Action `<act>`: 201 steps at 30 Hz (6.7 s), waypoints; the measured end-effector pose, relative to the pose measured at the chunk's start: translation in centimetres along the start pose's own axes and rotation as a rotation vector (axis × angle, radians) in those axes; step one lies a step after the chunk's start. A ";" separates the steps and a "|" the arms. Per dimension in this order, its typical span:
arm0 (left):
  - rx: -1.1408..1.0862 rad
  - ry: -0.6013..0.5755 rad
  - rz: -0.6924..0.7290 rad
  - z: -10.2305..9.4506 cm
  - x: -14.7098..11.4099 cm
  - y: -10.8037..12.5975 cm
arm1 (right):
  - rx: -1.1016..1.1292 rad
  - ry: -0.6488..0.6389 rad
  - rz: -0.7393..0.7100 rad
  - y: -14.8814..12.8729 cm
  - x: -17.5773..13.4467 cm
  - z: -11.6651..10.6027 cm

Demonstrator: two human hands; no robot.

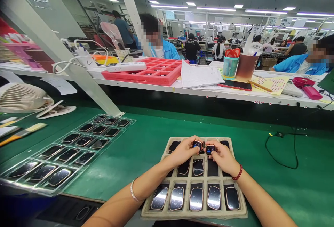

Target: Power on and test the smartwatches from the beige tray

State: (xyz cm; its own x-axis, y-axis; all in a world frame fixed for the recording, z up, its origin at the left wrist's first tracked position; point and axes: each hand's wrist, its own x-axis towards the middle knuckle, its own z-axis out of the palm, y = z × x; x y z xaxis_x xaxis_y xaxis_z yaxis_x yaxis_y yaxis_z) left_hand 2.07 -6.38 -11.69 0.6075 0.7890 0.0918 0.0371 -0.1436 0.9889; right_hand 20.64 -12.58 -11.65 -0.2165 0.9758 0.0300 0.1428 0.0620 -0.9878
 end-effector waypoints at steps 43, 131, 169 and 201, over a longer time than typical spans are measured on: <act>-0.118 -0.073 -0.076 0.3 -0.1 0.9 | 0.021 0.054 0.020 -0.1 0.2 0.0; -0.012 0.025 -0.012 0.0 0.0 0.5 | 0.030 0.032 -0.083 -0.6 0.1 0.1; -0.153 -0.144 -0.140 -0.2 0.1 0.9 | 0.137 0.026 -0.121 -0.1 0.8 -0.2; -0.184 0.004 -0.090 0.1 0.0 1.4 | 0.155 0.049 -0.025 0.1 0.4 0.0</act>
State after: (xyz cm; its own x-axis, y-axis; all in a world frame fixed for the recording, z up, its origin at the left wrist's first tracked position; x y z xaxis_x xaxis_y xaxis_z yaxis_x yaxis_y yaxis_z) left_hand 2.18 -6.65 -10.36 0.6052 0.7961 0.0021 -0.0547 0.0389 0.9977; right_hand 20.55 -12.19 -11.70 -0.1707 0.9836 0.0584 -0.0133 0.0569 -0.9983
